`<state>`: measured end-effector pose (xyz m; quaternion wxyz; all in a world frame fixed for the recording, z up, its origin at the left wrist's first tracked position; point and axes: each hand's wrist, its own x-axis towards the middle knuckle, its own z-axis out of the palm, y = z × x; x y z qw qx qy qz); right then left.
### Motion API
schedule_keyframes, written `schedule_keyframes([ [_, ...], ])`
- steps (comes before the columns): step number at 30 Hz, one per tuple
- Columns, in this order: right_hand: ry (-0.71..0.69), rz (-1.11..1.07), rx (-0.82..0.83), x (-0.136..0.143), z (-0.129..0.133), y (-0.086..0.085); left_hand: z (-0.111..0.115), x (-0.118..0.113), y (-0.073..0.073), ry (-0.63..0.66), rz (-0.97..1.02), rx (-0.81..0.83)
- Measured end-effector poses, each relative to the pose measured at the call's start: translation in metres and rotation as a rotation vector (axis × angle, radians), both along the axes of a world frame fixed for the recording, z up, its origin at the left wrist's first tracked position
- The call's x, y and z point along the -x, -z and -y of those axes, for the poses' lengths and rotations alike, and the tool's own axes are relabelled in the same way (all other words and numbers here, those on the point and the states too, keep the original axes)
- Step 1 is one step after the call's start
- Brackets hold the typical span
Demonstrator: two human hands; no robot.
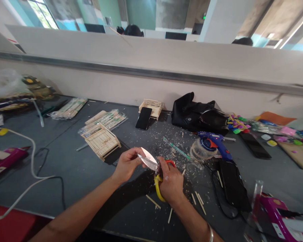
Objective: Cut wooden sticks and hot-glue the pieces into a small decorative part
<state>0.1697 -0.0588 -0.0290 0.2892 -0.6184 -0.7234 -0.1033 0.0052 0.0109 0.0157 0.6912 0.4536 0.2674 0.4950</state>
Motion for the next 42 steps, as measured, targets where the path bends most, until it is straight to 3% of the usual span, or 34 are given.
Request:
schedule_keyframes([
  [11, -0.011, 0.019, -0.023, 0.005, 0.004, -0.001, 0.002, 0.001, 0.000, 0.016, 0.010, -0.006],
  [16, -0.045, -0.056, 0.020, 0.002, 0.005, 0.007, 0.004, 0.001, 0.001, 0.018, -0.028, -0.032],
  [21, -0.019, -0.139, -0.015, 0.000, -0.002, 0.001, 0.001, 0.003, 0.002, 0.011, -0.089, -0.055],
  [24, 0.062, -0.236, -0.044, -0.006, -0.008, -0.005, -0.009, 0.009, 0.001, 0.008, -0.279, -0.108],
  [31, 0.202, -0.442, -0.137, -0.018, -0.013, -0.014, -0.038, 0.028, -0.002, 0.047, -1.179, -0.523],
  [38, 0.242, -0.599, -0.224, -0.016, -0.019, -0.012, -0.038, 0.034, -0.003, 0.189, -1.628, -0.651],
  [42, 0.231, -0.624, -0.249, -0.018, -0.020, -0.011, -0.034, 0.030, -0.007, 0.269, -1.729, -0.677],
])
